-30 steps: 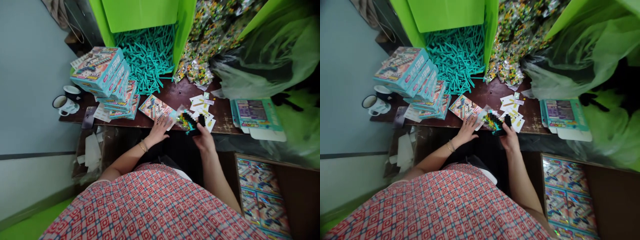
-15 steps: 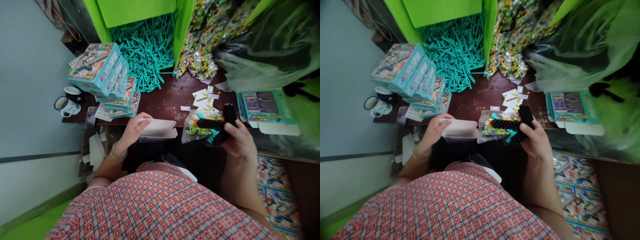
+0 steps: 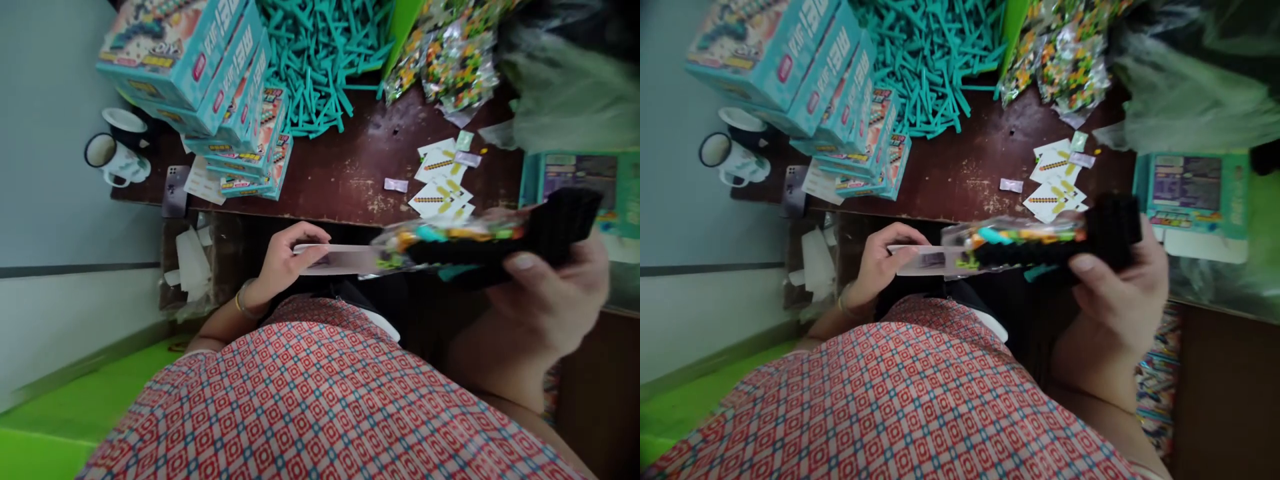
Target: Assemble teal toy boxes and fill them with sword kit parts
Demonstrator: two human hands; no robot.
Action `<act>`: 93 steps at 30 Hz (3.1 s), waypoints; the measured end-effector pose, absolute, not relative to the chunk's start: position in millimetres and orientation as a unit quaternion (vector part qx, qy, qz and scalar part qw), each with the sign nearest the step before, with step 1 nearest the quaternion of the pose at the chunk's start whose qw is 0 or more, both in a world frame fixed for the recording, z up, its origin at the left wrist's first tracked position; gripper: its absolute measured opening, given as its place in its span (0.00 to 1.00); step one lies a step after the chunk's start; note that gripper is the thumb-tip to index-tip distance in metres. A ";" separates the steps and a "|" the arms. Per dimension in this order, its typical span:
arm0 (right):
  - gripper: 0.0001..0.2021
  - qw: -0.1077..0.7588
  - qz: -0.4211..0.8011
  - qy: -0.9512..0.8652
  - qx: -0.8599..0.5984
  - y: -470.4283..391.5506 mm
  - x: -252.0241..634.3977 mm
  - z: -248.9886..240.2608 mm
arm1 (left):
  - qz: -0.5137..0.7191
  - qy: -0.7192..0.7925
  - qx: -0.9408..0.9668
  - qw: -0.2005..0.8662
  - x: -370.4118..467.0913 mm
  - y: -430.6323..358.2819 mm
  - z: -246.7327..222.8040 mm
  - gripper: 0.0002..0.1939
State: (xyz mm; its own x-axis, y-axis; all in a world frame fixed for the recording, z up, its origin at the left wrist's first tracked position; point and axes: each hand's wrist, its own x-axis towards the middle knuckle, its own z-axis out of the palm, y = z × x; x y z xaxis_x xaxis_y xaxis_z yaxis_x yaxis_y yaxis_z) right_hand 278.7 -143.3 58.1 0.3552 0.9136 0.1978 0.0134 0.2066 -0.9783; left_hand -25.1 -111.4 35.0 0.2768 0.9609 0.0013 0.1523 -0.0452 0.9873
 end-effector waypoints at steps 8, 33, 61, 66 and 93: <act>0.22 0.359 0.429 -0.679 -0.475 -109.3 245.3 100.4 | 0.415 0.383 0.602 0.564 -3.6 -66.8 13.3 0.36; 0.17 0.531 0.209 -0.679 -0.463 -114.5 213.4 1.4 | 0.497 0.423 0.581 0.486 -19.5 -60.3 -3.4 0.23; 0.20 0.331 0.094 -0.847 -0.406 -55.9 221.3 -20.6 | 0.453 0.444 0.552 0.542 -12.9 -58.3 -31.8 0.27; 0.17 0.294 0.165 -0.861 -0.382 -47.0 219.5 -13.5 | 0.453 0.448 0.563 0.527 -8.5 -56.7 -30.0 0.22; 0.14 0.418 0.280 -0.761 -0.411 -115.4 214.3 -46.3 | 0.474 0.361 0.746 0.298 -18.1 -86.0 -56.7 0.17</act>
State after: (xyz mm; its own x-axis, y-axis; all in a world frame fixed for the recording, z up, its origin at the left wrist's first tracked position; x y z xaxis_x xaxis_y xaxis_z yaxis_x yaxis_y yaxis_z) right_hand 214.3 -115.4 -46.3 -0.3131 0.8584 0.4062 0.3910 0.5063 -0.7686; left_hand -18.1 -86.0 -56.7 0.2897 0.8204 0.4930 0.2558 -0.5627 0.7861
